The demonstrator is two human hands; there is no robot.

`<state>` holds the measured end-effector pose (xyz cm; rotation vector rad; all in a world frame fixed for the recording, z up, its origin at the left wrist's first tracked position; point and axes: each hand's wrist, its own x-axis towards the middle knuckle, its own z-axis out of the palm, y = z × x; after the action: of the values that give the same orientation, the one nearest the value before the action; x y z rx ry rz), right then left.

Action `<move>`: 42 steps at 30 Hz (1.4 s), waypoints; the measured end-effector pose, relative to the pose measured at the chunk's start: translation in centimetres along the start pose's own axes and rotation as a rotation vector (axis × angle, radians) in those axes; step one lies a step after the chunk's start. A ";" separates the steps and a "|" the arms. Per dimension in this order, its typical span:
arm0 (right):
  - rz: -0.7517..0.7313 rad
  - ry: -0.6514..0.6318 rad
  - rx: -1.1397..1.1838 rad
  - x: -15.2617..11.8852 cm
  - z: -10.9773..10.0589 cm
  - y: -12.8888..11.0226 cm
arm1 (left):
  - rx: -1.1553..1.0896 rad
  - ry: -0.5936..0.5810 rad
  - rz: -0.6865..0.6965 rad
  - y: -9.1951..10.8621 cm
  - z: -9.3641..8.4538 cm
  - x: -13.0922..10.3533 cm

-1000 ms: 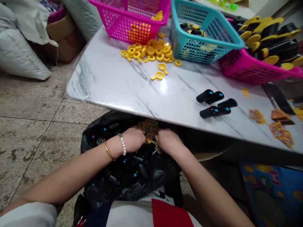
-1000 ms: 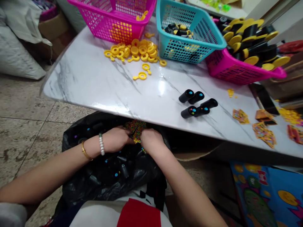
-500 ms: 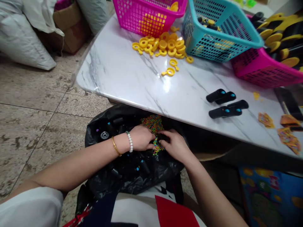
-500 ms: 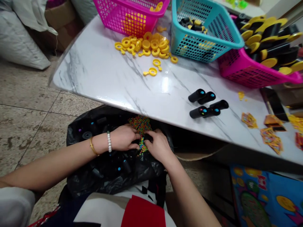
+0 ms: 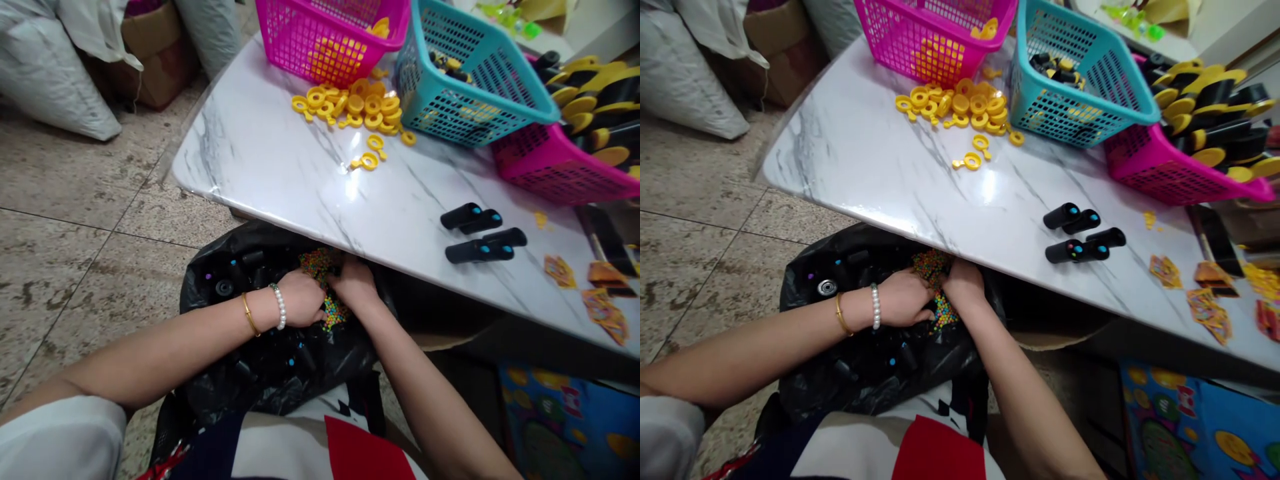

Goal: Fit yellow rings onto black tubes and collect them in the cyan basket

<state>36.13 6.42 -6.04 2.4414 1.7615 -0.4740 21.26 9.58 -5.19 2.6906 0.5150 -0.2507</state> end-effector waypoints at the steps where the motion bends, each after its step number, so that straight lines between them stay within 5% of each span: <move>1: 0.000 0.021 0.008 0.2 0.0 0.0 | -0.002 0.001 0.001 0.0 0.0 0.1; 8: -0.147 0.335 0.788 -5.9 0.7 2.4 | -0.059 -0.027 0.023 -0.1 -0.2 0.2; 14: -0.215 0.526 0.696 -9.3 -1.5 3.6 | -0.140 -0.044 0.032 0.2 -0.4 0.7; 19: -0.015 0.341 0.700 -6.3 -1.8 3.1 | -0.109 -0.056 0.077 0.6 -0.2 1.1; 25: -0.049 -0.050 -0.004 -3.8 -1.8 1.9 | -0.068 -0.031 0.094 0.3 0.2 0.6; 30: -0.216 0.035 -0.177 -4.2 -2.3 1.0 | -0.070 -0.015 0.085 -0.4 0.1 0.0; 32: -0.261 -0.021 -0.171 -3.6 -2.1 0.6 | -0.065 -0.016 0.090 -0.5 0.0 -0.1; 36: -0.172 -0.133 -0.167 -1.9 -1.1 0.1 | -0.093 -0.021 0.077 -0.4 -0.1 -0.1; 42: -0.081 -0.085 -0.104 1.1 -0.6 -0.3 | -0.148 -0.045 0.024 -0.2 0.0 0.8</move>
<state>36.29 7.65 -5.72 2.2540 1.8077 -0.4742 21.89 10.03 -5.41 2.5402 0.4691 -0.2555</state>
